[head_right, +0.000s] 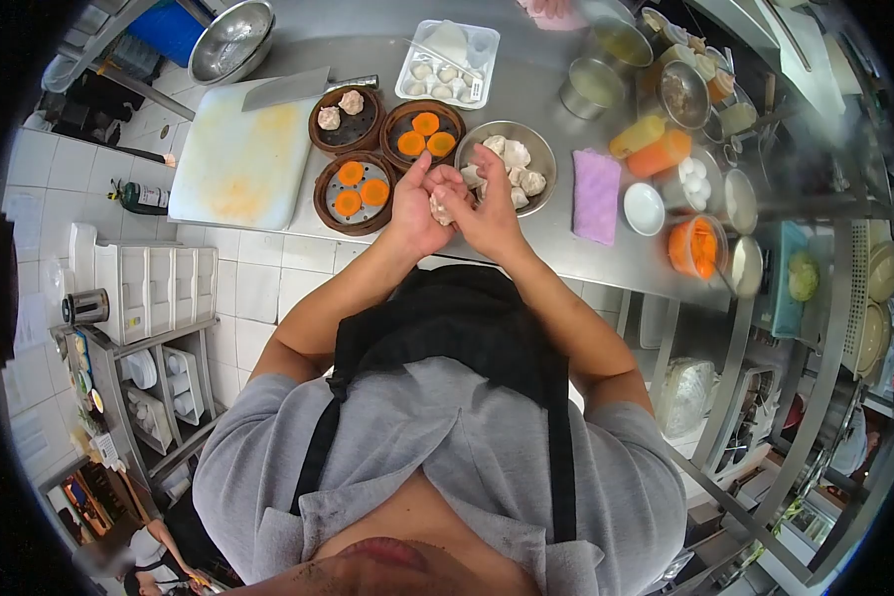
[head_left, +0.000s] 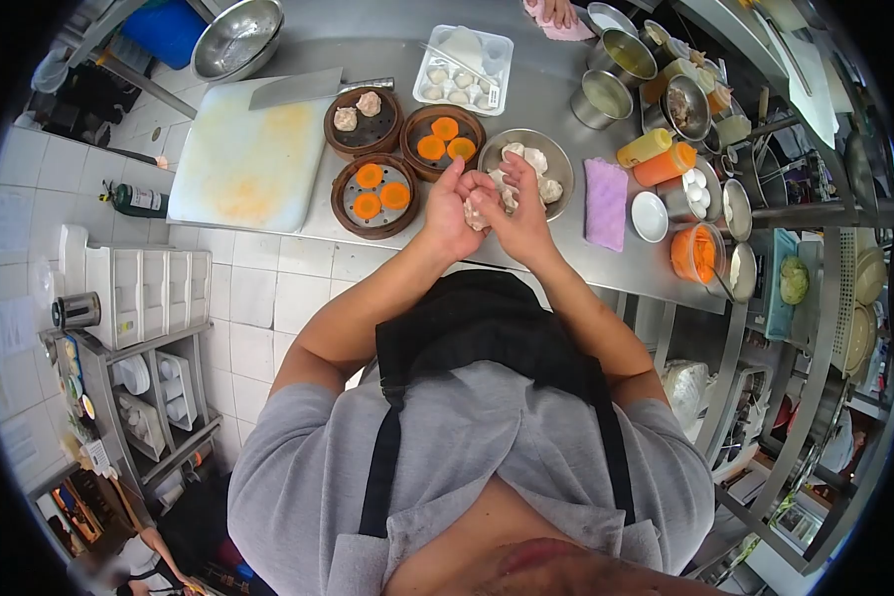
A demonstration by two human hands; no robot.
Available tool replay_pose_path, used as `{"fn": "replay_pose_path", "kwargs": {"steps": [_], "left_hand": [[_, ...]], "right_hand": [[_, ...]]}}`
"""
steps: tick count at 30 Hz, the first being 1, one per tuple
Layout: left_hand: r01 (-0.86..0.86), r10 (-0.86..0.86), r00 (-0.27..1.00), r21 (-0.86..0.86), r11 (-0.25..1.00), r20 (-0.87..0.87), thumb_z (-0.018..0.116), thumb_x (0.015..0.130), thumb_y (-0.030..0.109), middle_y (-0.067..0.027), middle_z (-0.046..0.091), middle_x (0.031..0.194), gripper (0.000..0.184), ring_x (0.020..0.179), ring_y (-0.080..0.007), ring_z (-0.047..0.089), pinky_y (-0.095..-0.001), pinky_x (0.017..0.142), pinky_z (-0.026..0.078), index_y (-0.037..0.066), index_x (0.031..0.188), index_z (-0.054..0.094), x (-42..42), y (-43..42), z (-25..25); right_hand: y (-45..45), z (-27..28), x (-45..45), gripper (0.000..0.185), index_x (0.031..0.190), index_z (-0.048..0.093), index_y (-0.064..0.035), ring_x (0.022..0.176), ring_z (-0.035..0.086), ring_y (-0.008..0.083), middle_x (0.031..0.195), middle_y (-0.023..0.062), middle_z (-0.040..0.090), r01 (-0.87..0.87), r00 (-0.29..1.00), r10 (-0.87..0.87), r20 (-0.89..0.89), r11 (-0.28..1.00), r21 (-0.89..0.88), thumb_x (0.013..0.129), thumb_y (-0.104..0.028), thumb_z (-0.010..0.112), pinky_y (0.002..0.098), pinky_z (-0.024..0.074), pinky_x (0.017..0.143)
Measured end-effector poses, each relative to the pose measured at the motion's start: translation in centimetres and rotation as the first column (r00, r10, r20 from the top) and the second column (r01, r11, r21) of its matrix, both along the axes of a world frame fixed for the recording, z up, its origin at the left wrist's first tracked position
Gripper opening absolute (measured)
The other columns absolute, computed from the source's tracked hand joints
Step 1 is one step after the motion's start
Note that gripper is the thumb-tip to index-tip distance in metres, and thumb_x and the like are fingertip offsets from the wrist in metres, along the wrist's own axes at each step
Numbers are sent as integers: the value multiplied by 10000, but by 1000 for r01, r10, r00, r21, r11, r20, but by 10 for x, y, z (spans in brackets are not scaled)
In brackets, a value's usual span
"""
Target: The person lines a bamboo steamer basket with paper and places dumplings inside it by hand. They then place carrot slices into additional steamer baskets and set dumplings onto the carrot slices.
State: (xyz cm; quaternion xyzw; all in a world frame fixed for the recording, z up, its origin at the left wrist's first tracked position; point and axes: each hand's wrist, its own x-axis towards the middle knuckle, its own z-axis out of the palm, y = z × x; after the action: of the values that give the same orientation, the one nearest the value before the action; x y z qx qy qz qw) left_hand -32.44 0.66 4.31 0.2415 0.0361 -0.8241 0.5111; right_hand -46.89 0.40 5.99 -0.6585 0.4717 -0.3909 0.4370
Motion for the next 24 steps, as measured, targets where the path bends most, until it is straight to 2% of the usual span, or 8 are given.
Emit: {"fn": "replay_pose_path", "kwargs": {"steps": [2, 5, 7, 13, 15, 17, 21, 24], "left_hand": [[-18, 21, 1000, -172, 985, 19, 376, 1078, 541, -76, 669, 785, 592, 751, -214, 635, -382, 741, 519, 78, 844, 660, -2, -1, -20], [-118, 117, 982, -4, 993, 150, 421, 1059, 557, -32, 633, 727, 558, 721, -201, 617, -364, 742, 509, 106, 835, 662, -9, 7, 29], [-66, 77, 987, -84, 994, 138, 420, 1059, 558, -32, 647, 749, 557, 739, -202, 627, -369, 752, 512, 110, 840, 666, -2, 6, 6], [44, -44, 999, -38, 998, -3, 410, 1039, 622, -82, 700, 890, 588, 813, -221, 663, -396, 804, 527, 100, 944, 664, 19, 5, -13], [125, -139, 984, -119, 985, -111, 407, 1030, 647, -98, 710, 936, 609, 857, -234, 676, -410, 838, 534, 95, 980, 658, 22, 7, -10], [24, -33, 995, 97, 995, 99, 409, 1013, 677, -120, 711, 972, 651, 955, -271, 683, -441, 911, 536, 69, 1023, 639, 13, 9, 17], [-33, 25, 989, 54, 998, 146, 420, 1001, 689, -125, 716, 1000, 677, 1037, -290, 677, -467, 978, 523, 49, 994, 643, 20, 8, 5], [-134, 111, 979, 133, 982, 172, 417, 995, 708, -99, 689, 846, 709, 846, -243, 667, -386, 830, 544, 64, 783, 624, 25, 11, 10]], "right_hand": [[1, 1, 3, 817, 1537, 316, -30, 1333, 470, 336, 1436, 256, 475, -1, 999, -1, 45, 998, 56, 913, -269, 786, 468, 399, 1116], [1, -3, 8, 795, 1533, 319, -41, 1328, 471, 331, 1423, 252, 479, 6, 987, -37, 157, 982, 191, 923, -272, 774, 465, 401, 1113], [4, -7, 8, 793, 1532, 318, -45, 1326, 471, 331, 1418, 249, 480, 17, 973, -79, 216, 961, 274, 924, -273, 772, 464, 399, 1114], [3, 38, -6, 752, 1502, 424, -67, 1350, 485, 324, 1468, 200, 485, -123, 992, 123, -14, 988, -92, 879, -244, 806, 453, 401, 1114], [1, 67, -11, 710, 1455, 509, -66, 1361, 491, 339, 1463, 156, 516, -587, 745, 350, -568, 749, -307, 831, -205, 819, 462, 414, 1104], [1, 68, -5, 637, 1378, 570, -50, 1328, 517, 351, 1413, 136, 568, -619, 739, 375, -560, 708, -342, 800, -167, 811, 465, 431, 1082], [-5, 66, 10, 520, 1247, 610, -27, 1241, 583, 328, 1314, 126, 632, -689, 663, 402, -631, 656, -307, 775, -137, 798, 443, 458, 1034], [-6, 71, 27, 466, 1183, 625, -18, 1201, 604, 325, 1257, 128, 655, -713, 651, 416, -636, 623, -323, 763, -131, 793, 441, 468, 1015]]}}
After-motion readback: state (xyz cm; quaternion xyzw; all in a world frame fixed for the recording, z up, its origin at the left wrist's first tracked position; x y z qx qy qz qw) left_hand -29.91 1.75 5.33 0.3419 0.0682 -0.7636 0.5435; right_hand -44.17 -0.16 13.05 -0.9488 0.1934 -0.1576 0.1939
